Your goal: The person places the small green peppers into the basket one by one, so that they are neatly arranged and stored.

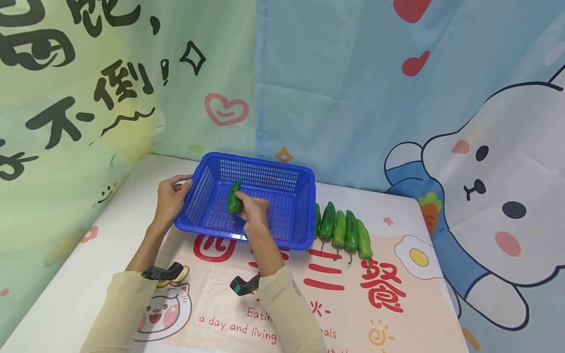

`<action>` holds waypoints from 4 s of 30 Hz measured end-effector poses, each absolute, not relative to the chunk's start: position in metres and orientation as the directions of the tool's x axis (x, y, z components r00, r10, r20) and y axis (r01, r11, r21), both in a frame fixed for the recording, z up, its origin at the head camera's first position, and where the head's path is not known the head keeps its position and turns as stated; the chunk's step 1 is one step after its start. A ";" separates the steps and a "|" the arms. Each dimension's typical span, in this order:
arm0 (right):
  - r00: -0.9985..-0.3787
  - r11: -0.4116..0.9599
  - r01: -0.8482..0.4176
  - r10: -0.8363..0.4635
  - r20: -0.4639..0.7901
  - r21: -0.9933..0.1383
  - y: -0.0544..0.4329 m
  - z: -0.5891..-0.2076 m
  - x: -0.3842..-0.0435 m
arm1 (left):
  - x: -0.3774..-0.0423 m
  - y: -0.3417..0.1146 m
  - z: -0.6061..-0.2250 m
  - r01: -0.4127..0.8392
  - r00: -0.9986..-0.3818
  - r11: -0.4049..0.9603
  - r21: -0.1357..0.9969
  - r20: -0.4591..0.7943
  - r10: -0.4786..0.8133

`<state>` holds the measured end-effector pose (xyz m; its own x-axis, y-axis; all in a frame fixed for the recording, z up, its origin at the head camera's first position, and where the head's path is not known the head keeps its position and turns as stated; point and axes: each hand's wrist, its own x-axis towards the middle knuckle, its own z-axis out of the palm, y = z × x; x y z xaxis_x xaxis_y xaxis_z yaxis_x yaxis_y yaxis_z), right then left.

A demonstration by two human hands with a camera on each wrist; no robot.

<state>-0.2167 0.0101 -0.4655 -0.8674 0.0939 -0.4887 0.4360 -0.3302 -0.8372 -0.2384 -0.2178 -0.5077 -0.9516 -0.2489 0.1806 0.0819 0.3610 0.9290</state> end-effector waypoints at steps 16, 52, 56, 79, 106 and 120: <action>-0.833 -0.360 0.493 0.069 -0.549 -0.792 -0.021 -0.470 -0.227 | -0.237 -0.216 -0.505 0.086 -0.953 0.340 0.937 0.176 -0.246; -0.833 -0.031 0.538 0.135 -0.537 -0.843 -0.069 -0.473 -0.236 | -0.237 -0.216 -0.506 0.085 -0.954 0.367 0.926 0.183 -0.239; -0.849 0.096 0.519 0.171 -0.499 -0.849 -0.075 -0.474 -0.239 | -0.237 -0.219 -0.506 0.079 -0.952 0.374 0.924 0.182 -0.248; -0.837 0.245 0.545 0.215 -0.504 -0.802 -0.074 -0.478 -0.237 | -0.237 -0.217 -0.507 0.062 -0.949 0.364 0.929 0.168 -0.267; -0.835 -0.080 0.548 0.004 -0.550 -0.833 -0.010 -0.463 -0.237 | -0.234 -0.216 -0.502 0.059 -0.952 0.340 0.939 0.156 -0.264; -0.848 -0.134 0.530 -0.074 -0.525 -0.837 0.021 -0.451 -0.235 | -0.234 -0.215 -0.504 0.061 -0.948 0.347 0.936 0.163 -0.273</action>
<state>-0.2351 0.0208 -0.4511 -0.8477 -0.0743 -0.5252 0.5303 -0.1339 -0.8371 -0.2343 -0.2153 -0.5040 -0.9480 -0.2733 0.1630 0.0609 0.3468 0.9360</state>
